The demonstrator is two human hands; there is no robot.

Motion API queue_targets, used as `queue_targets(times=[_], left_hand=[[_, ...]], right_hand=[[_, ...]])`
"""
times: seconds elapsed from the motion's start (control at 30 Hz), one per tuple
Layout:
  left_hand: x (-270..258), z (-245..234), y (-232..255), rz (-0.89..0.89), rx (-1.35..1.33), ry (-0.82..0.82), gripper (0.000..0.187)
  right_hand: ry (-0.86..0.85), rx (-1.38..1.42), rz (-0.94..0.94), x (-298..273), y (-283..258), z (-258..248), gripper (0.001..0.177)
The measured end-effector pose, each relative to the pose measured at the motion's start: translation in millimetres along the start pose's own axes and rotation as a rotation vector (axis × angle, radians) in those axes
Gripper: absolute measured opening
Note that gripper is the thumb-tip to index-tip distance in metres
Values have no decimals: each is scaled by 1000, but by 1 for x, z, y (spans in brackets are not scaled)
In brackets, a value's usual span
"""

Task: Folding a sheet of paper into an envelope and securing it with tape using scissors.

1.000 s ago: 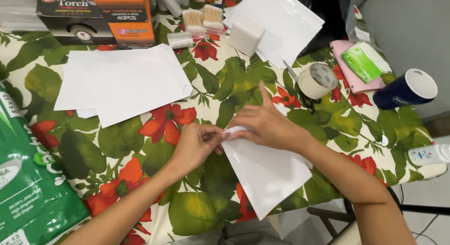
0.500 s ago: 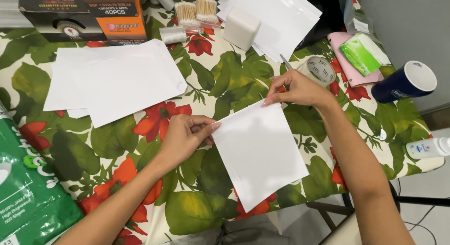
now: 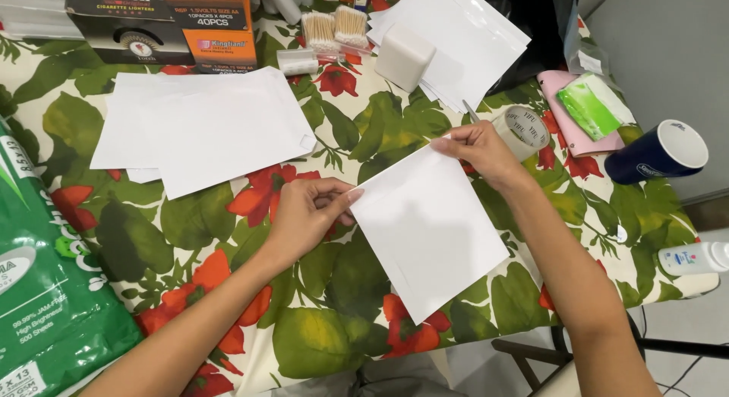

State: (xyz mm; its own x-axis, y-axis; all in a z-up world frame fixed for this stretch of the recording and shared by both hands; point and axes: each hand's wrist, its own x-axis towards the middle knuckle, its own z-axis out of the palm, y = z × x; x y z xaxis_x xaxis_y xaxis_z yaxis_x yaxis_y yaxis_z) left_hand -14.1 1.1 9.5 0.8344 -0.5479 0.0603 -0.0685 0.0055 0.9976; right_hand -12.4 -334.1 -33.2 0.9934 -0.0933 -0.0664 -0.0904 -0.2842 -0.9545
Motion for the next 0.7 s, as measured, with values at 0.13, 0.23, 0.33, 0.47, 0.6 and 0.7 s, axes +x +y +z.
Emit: queue_targets(times=[0.13, 0.23, 0.33, 0.47, 0.6, 0.7], left_hand=[[4, -2, -3, -21, -12, 2, 12], [5, -6, -4, -35, -8, 1, 12], [6, -8, 0, -22, -21, 11, 13], [8, -10, 0, -16, -3, 20, 13], [13, -14, -10, 7, -4, 63, 12], [11, -12, -6, 6, 26, 79, 12]], right_hand=[[17, 91, 8, -24, -65, 37, 13], [23, 137, -24, -32, -80, 48, 14], [16, 149, -17, -32, -81, 45, 14], [-42, 150, -33, -31, -75, 41, 17], [-12, 147, -55, -31, -74, 43, 17], [13, 160, -50, -29, -67, 43, 19]])
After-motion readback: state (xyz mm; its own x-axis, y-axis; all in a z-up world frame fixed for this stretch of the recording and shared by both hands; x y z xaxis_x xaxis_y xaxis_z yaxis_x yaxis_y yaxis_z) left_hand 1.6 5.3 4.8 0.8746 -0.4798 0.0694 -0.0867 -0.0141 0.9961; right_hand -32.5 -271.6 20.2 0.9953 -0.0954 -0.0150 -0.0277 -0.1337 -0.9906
